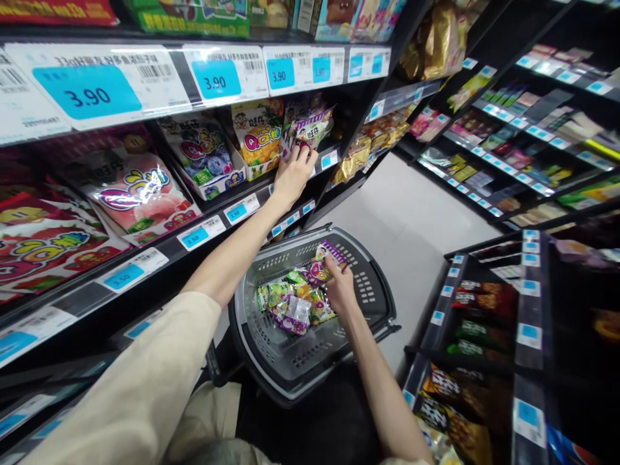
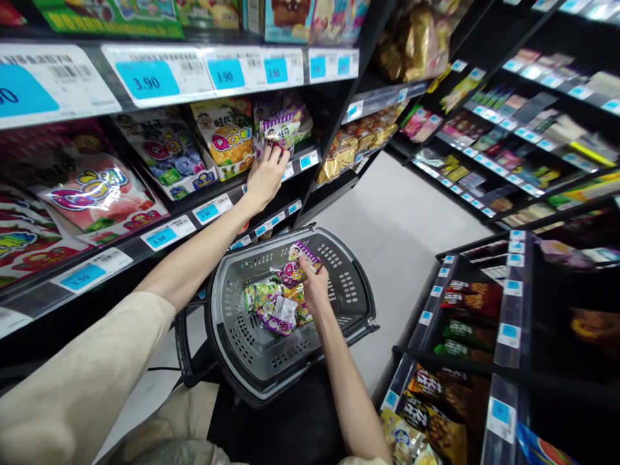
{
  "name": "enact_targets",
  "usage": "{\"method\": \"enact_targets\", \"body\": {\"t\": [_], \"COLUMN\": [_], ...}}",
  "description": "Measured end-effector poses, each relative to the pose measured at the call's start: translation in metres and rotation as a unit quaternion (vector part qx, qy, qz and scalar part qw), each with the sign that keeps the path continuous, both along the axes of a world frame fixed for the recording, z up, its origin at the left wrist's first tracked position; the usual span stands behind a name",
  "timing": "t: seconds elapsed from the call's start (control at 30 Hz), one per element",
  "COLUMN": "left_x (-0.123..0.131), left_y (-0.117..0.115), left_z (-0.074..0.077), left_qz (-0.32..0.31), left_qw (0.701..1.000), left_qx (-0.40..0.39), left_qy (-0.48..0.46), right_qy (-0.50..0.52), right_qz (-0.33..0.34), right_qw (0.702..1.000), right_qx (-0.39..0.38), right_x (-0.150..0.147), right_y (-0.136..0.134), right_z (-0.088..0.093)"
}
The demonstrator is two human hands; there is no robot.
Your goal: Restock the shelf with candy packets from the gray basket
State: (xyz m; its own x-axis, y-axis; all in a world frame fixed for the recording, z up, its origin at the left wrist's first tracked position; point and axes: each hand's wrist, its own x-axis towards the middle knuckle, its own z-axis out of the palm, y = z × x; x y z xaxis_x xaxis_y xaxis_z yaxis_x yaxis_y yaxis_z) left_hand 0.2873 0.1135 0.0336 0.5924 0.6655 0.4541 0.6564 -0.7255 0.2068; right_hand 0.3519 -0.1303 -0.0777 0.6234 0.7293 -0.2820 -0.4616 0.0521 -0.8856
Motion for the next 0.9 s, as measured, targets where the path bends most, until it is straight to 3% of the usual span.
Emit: {"method": "enact_targets", "body": {"t": [0.07, 0.17, 0.33, 0.43, 0.57, 0.67, 0.8, 0.9], "left_x": [-0.001, -0.002, -0.001, -0.001, 0.000, 0.000, 0.001, 0.003], "left_y": [0.000, -0.001, -0.001, -0.002, -0.003, -0.002, 0.005, 0.010], "left_z": [0.001, 0.002, 0.001, 0.000, 0.000, 0.001, -0.003, -0.008], "left_qz": [0.003, 0.010, 0.040, 0.052, 0.053, 0.061, 0.046, 0.056], "left_qw": [1.000, 0.999, 0.995, 0.992, 0.991, 0.991, 0.994, 0.996], "left_qx": [0.012, 0.039, 0.087, 0.105, 0.110, 0.099, 0.071, 0.057], "left_qy": [0.008, 0.020, 0.036, 0.043, 0.057, 0.068, 0.070, 0.041], "right_qy": [-0.049, -0.035, 0.089, 0.101, -0.002, -0.143, -0.287, -0.322], "right_qz": [-0.043, -0.081, -0.041, -0.022, -0.049, -0.066, 0.008, 0.078], "right_qw": [0.998, 0.995, 0.990, 0.992, 0.997, 0.976, 0.938, 0.924], "right_qx": [-0.025, -0.051, -0.104, -0.074, 0.054, 0.149, 0.194, 0.190], "right_x": [0.001, 0.006, 0.015, 0.025, 0.045, 0.059, 0.072, 0.079], "right_y": [0.000, -0.001, -0.003, 0.013, 0.074, 0.139, 0.212, 0.244], "right_z": [-0.002, -0.002, 0.001, 0.011, 0.053, 0.098, 0.145, 0.160]}}
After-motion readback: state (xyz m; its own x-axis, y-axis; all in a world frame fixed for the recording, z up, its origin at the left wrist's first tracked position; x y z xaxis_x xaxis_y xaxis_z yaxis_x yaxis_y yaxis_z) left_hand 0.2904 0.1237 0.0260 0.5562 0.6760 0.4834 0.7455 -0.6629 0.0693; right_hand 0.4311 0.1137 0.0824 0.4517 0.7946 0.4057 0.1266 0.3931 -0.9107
